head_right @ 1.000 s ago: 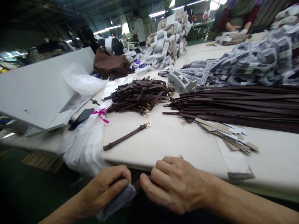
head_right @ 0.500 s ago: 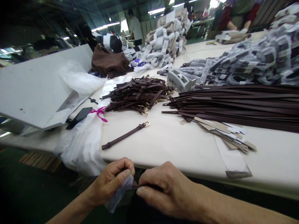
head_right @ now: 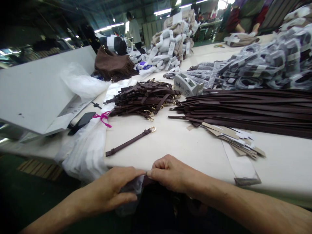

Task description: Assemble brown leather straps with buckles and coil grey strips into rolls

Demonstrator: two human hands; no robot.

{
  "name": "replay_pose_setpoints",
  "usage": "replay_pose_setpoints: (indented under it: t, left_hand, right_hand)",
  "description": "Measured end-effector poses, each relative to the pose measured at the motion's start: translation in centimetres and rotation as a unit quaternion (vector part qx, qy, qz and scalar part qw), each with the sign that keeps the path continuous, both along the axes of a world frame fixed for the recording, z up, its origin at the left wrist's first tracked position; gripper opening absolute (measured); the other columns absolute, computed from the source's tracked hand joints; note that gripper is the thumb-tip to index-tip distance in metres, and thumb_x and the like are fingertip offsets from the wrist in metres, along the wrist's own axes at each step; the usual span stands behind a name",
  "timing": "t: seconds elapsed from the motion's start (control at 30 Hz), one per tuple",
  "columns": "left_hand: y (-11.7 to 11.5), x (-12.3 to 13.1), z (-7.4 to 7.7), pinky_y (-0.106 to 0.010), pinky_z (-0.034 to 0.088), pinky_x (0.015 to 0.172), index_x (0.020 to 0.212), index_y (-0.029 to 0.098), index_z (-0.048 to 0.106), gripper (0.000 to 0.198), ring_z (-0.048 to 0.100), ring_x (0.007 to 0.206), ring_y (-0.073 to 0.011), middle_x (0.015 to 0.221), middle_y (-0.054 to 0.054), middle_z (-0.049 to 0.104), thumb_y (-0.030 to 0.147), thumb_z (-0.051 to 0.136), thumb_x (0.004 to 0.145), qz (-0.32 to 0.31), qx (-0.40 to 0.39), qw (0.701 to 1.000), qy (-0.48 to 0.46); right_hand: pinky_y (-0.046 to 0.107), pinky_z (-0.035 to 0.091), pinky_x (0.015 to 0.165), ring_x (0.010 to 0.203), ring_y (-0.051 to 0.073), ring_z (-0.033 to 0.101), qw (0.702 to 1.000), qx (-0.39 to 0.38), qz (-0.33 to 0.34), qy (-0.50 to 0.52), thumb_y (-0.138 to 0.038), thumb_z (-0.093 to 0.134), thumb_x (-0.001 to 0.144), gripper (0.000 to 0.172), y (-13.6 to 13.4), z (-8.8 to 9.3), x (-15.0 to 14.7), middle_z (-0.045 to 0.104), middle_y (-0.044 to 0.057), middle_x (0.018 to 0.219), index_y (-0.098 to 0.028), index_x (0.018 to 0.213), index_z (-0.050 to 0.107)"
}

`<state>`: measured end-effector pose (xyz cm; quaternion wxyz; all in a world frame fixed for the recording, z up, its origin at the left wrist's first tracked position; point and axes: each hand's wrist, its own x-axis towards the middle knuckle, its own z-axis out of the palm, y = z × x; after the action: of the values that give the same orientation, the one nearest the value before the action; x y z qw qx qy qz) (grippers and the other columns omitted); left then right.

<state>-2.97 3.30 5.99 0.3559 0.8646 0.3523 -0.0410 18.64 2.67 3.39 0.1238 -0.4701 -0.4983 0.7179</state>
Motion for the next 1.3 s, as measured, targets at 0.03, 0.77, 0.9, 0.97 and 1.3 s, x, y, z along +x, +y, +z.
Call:
replay_pose_setpoints:
  t: [0.03, 0.77, 0.9, 0.97, 1.3]
  left_hand:
    - [-0.3, 0.1, -0.2, -0.029, 0.044, 0.076, 0.119, 0.021, 0.047, 0.047, 0.057, 0.085, -0.0179, 0.1, -0.004, 0.062, 0.022, 0.063, 0.075, -0.001, 0.058, 0.998, 0.003]
    - [-1.3, 1.4, -2.7, -0.03, 0.048, 0.084, 0.091, 0.017, 0.051, 0.009, 0.059, 0.099, -0.0155, 0.106, -0.01, 0.063, 0.012, 0.048, 0.084, 0.049, 0.333, 0.906, -0.257]
    - [-0.2, -0.4, -2.3, -0.053, 0.031, 0.101, 0.118, 0.012, 0.039, 0.051, 0.04, 0.122, -0.0301, 0.13, -0.019, 0.045, 0.036, 0.06, 0.078, 0.064, 0.381, 0.916, -0.102]
    - [0.5, -1.0, -2.6, -0.051, 0.037, 0.094, 0.112, 0.013, 0.044, 0.042, 0.052, 0.106, -0.0277, 0.111, -0.014, 0.057, 0.031, 0.06, 0.078, 0.036, 0.389, 0.921, -0.018]
    - [0.6, 2.0, -3.3, -0.022, 0.03, 0.052, 0.072, 0.016, 0.052, 0.008, 0.056, 0.062, -0.0147, 0.066, 0.0, 0.061, 0.021, 0.056, 0.076, 0.061, 0.092, 0.991, 0.078]
  right_hand:
    - [0.017, 0.012, 0.032, 0.034, 0.003, 0.019, 0.999, -0.033, -0.026, 0.025, -0.036, 0.053, 0.076, 0.028, 0.0, 0.0, -0.1, 0.027, -0.01, 0.04, -0.018, 0.057, 0.041]
    - [0.019, 0.032, 0.052, 0.056, 0.007, 0.037, 0.973, 0.178, -0.113, 0.097, -0.039, 0.052, 0.083, 0.031, -1.3, -1.5, -2.3, 0.042, -0.005, 0.058, -0.014, 0.063, 0.052]
    - [0.018, 0.021, 0.042, 0.047, 0.006, 0.028, 0.984, 0.12, -0.122, 0.058, -0.04, 0.05, 0.085, 0.03, -1.0, -1.7, -1.7, 0.036, -0.007, 0.052, -0.014, 0.069, 0.053]
    - [0.018, 0.02, 0.04, 0.044, 0.006, 0.027, 0.987, 0.102, -0.114, 0.055, -0.04, 0.048, 0.085, 0.03, -0.8, -1.7, -1.6, 0.034, -0.007, 0.05, -0.015, 0.069, 0.052]
    - [0.024, 0.027, 0.05, 0.051, 0.011, 0.043, 0.84, 0.519, 0.031, -0.154, -0.019, 0.041, 0.086, 0.019, -2.0, -3.2, -3.5, 0.055, 0.0, 0.061, -0.015, 0.077, 0.057]
